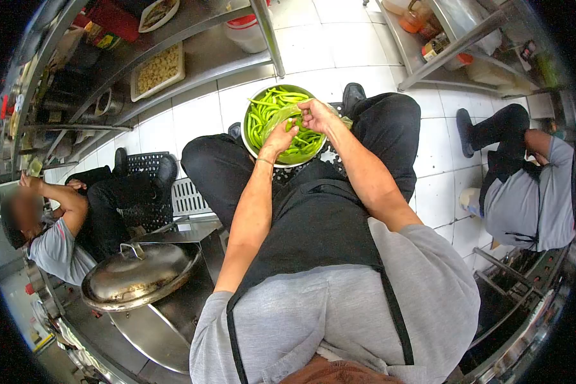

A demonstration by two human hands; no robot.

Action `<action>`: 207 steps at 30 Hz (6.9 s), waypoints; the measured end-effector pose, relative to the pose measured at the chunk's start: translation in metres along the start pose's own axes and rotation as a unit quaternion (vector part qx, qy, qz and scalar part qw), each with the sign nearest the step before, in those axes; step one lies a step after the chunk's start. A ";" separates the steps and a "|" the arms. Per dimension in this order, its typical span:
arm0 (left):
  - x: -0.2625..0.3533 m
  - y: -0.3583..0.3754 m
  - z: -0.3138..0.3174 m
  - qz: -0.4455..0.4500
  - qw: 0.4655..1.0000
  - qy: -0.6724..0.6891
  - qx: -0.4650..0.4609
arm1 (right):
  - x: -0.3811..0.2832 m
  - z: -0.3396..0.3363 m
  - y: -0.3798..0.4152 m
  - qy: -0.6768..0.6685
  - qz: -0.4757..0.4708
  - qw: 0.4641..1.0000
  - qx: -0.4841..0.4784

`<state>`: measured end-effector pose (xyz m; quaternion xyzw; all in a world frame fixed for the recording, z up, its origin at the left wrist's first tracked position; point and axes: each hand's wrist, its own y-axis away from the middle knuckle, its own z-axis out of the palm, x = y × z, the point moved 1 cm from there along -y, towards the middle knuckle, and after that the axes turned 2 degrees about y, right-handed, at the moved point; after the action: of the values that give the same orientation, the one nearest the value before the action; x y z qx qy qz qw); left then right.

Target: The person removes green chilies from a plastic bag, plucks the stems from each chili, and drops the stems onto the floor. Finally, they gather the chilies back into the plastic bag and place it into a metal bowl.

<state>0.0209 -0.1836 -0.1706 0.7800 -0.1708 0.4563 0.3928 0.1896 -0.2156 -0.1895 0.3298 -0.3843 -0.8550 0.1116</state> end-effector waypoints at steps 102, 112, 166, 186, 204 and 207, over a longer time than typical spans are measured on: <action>-0.018 -0.010 -0.013 -0.202 0.945 0.256 0.027 | 0.011 0.000 0.021 0.716 -0.124 0.675 -0.129; 0.004 0.004 -0.006 -0.097 0.965 0.240 -0.046 | 0.015 0.000 0.021 0.378 -0.123 0.918 0.004; 0.002 -0.013 -0.015 -0.071 0.816 0.570 0.072 | 0.025 -0.029 -0.009 0.094 -0.171 0.981 0.007; -0.002 -0.018 -0.012 -0.082 0.888 0.400 0.214 | 0.102 -0.079 -0.103 0.050 -0.021 0.992 0.118; -0.022 -0.023 -0.011 -0.072 0.927 0.266 0.256 | 0.090 -0.062 -0.107 0.527 -0.211 0.796 0.208; -0.066 -0.048 -0.007 -0.021 0.952 0.119 0.281 | 0.054 -0.035 -0.078 0.524 -0.197 0.816 0.146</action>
<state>0.0120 -0.1543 -0.2466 0.8024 0.0289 0.5667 0.1847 0.1768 -0.2073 -0.2892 0.8088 -0.3147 -0.4910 0.0756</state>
